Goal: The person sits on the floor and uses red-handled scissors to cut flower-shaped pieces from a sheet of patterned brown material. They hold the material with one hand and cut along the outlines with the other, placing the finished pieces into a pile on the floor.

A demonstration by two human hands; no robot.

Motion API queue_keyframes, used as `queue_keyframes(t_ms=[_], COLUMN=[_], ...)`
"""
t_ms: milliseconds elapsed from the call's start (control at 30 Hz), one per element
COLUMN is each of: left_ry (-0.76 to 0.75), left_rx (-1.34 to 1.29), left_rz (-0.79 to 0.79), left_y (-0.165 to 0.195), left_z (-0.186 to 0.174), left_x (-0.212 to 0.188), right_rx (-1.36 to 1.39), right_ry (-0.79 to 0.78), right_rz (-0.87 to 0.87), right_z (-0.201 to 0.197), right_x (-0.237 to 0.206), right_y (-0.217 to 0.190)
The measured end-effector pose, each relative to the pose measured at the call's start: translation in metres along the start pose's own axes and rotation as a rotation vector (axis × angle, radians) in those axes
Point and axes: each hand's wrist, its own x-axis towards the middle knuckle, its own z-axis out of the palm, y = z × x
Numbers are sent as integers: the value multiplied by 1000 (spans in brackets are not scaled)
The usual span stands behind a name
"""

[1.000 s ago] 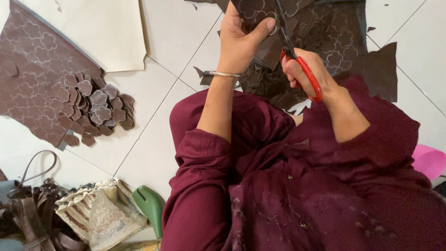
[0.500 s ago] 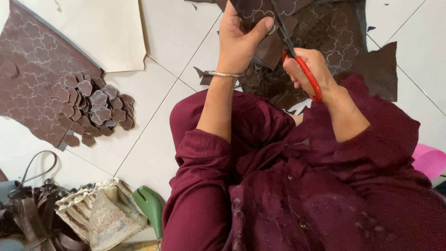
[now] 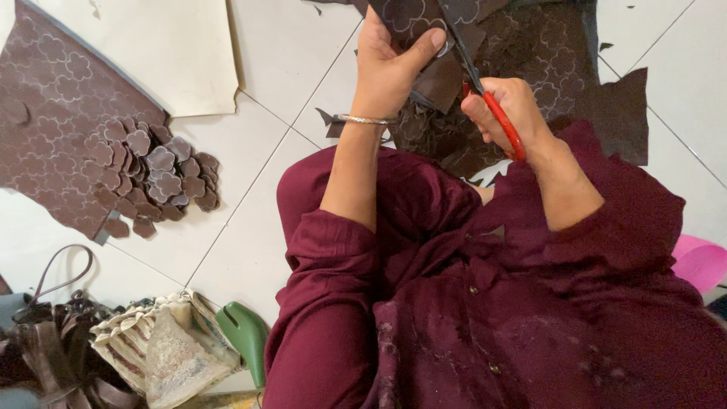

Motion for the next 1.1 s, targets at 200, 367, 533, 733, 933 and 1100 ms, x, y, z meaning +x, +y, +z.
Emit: queue_keyframes(t_ms=[200, 367, 533, 733, 933, 1100], left_ry=[-59, -86, -103, -78, -145, -132], left_rx=[124, 130, 103, 89, 131, 131], left_rz=[-41, -43, -36, -63, -37, -61], left_y=[4, 4, 4, 2, -1, 0], left_z=[-2, 2, 2, 0, 1, 4], left_x=[-3, -5, -5, -7, -8, -8], right_rx=[50, 95, 77, 163, 316, 266], right_ry=[-58, -69, -51, -61, -236, -196], right_rz=[-4, -4, 14, 42, -51, -61], right_z=[-2, -3, -1, 0, -5, -6], right_x=[-1, -4, -5, -7, -8, -7], right_y=[-5, -4, -1, -4, -10, -8])
